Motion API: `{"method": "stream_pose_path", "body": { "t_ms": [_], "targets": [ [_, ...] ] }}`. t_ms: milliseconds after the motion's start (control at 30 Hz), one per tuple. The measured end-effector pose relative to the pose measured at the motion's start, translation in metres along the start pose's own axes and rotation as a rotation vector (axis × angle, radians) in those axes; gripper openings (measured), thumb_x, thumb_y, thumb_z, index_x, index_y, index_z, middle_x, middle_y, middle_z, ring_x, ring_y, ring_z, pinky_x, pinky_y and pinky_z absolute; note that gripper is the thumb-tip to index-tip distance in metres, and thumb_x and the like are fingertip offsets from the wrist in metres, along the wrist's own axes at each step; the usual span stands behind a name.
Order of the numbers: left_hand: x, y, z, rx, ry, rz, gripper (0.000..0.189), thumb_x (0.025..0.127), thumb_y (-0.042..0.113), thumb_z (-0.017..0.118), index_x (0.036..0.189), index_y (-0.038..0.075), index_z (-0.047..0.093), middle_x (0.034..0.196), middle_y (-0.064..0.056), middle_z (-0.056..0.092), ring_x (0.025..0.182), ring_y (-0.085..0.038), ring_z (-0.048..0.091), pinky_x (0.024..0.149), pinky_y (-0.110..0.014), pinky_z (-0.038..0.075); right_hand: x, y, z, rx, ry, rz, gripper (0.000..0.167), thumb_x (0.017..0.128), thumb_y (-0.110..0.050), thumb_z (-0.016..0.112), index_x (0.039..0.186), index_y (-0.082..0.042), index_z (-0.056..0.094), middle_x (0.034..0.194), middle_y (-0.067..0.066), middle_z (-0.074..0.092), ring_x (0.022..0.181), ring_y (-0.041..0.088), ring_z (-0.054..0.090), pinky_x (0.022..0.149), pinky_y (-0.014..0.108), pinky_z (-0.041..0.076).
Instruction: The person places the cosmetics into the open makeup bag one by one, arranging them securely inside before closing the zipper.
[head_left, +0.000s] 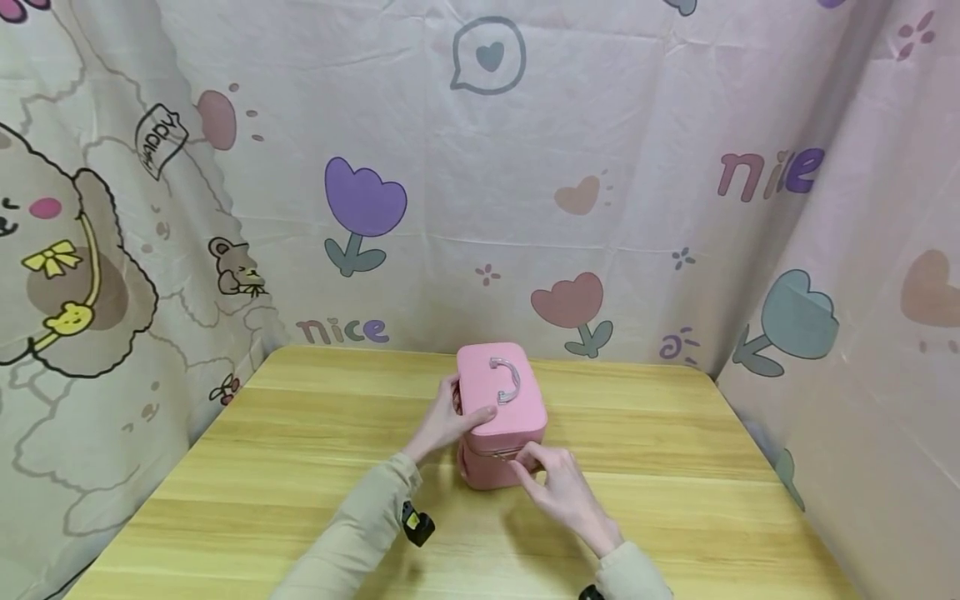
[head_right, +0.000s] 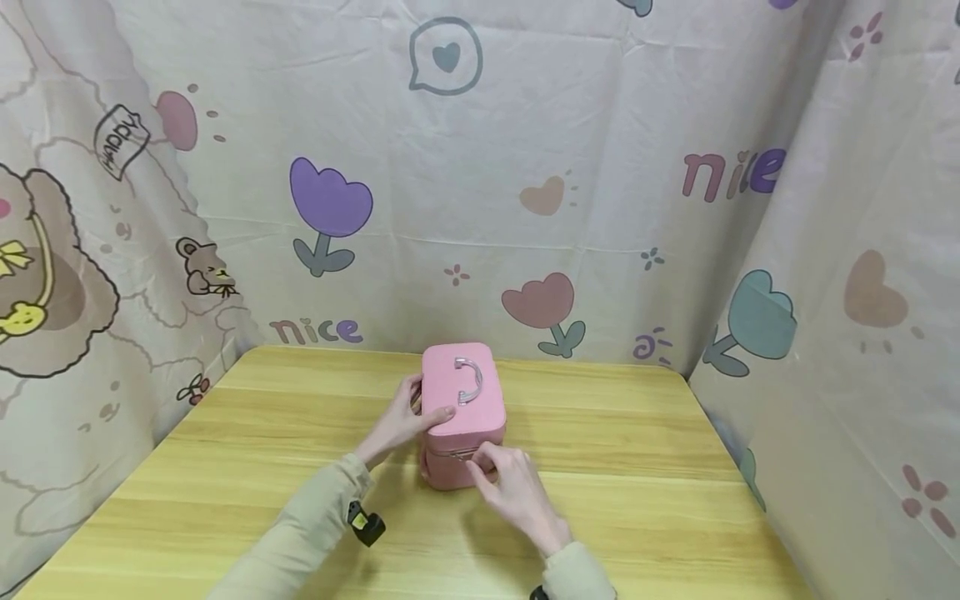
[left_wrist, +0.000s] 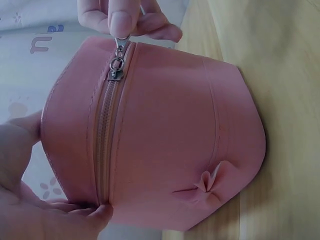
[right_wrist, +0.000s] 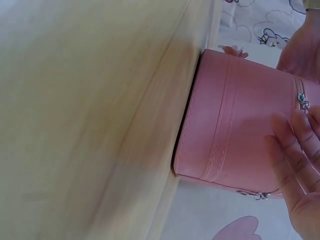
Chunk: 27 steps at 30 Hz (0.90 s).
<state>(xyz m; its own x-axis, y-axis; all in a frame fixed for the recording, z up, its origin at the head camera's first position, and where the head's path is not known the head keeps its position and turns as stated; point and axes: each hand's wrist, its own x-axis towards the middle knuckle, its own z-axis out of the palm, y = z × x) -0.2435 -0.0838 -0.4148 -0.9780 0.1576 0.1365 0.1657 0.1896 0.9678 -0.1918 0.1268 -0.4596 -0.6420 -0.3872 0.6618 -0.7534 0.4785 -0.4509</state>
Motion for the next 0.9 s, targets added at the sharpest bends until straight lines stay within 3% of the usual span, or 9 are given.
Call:
{"method": "stream_pose_path", "body": {
  "t_ms": [267,567,900],
  "targets": [
    [0.001,0.0,-0.004,0.075,-0.004,0.003,0.093,0.086,0.02,0.079,0.155,-0.009,0.023,0.158,-0.034,0.028,0.145,-0.052,0.034,0.117,-0.055,0.037,0.002,-0.003,0.003,-0.001,0.002,-0.023,0.016,0.086,-0.002,0.073,0.077,-0.012,0.063,0.065,0.0,0.07,0.063,-0.005,0.058,0.057,0.019,0.054],
    [0.001,-0.001,-0.006,0.069,-0.01,0.015,0.091,0.086,0.017,0.079,0.155,-0.006,0.025,0.158,-0.033,0.031,0.145,-0.05,0.034,0.119,-0.055,0.035,-0.001,-0.001,0.001,-0.046,0.027,-0.047,0.019,0.084,-0.003,0.074,0.075,-0.015,0.062,0.063,-0.008,0.065,0.061,-0.005,0.056,0.055,0.015,0.049],
    [0.001,-0.001,-0.007,0.074,-0.01,-0.004,0.093,0.086,0.018,0.079,0.156,-0.007,0.023,0.159,-0.032,0.03,0.147,-0.048,0.032,0.12,-0.054,0.033,-0.008,0.012,-0.018,-0.042,0.024,-0.034,0.013,0.085,0.0,0.073,0.079,-0.01,0.067,0.066,-0.004,0.068,0.065,-0.002,0.061,0.061,0.016,0.053]
  ]
}}
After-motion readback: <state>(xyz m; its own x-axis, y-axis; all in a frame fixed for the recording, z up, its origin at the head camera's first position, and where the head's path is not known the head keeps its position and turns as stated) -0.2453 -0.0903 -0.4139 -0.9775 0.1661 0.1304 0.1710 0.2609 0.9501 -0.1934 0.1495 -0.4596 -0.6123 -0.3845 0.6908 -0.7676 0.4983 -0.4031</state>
